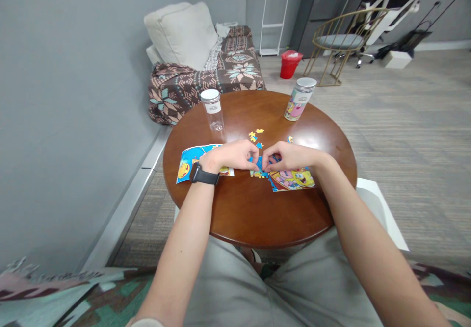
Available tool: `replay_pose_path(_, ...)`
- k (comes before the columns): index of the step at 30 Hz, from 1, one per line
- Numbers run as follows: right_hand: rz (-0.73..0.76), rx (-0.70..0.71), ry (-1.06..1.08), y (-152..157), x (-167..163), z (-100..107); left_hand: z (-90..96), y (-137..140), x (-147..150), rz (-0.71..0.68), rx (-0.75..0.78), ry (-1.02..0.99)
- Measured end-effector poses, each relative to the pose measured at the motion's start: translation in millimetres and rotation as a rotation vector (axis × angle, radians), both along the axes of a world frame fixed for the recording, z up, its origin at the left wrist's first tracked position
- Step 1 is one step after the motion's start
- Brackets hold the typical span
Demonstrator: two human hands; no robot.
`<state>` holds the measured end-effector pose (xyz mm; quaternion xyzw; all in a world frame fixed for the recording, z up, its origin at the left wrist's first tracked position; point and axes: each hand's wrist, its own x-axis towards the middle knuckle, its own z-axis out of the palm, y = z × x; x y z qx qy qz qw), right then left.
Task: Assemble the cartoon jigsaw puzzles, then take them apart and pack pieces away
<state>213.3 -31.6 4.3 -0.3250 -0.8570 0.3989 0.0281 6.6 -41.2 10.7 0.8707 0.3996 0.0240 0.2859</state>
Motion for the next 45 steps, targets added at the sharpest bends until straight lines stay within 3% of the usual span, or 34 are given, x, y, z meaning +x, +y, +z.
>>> replay_pose_path(9, -0.001, 0.010, 0.062, 1.1, 3.1, -0.5, -1.0, -2.6, 5.0, -0.073, -0.041, -0.065)
replay_pose_path(19, 0.048, -0.078, 0.123, 10.4, 9.2, -8.0, -0.5, -6.9, 12.3, -0.086, 0.025, -0.021)
replay_pose_path(32, 0.062, -0.087, 0.122, 12.8, 9.7, -9.9, -8.3, -4.5, 15.0, -0.132, 0.069, 0.010)
replay_pose_path(40, 0.054, -0.083, 0.116, 10.7, 10.3, -9.1, -3.4, -4.5, 11.8, -0.096, 0.041, -0.037)
replay_pose_path(45, -0.007, -0.037, 0.178, 8.8, 5.7, -1.9, 1.5, -2.1, 2.6, -0.005, 0.014, -0.024)
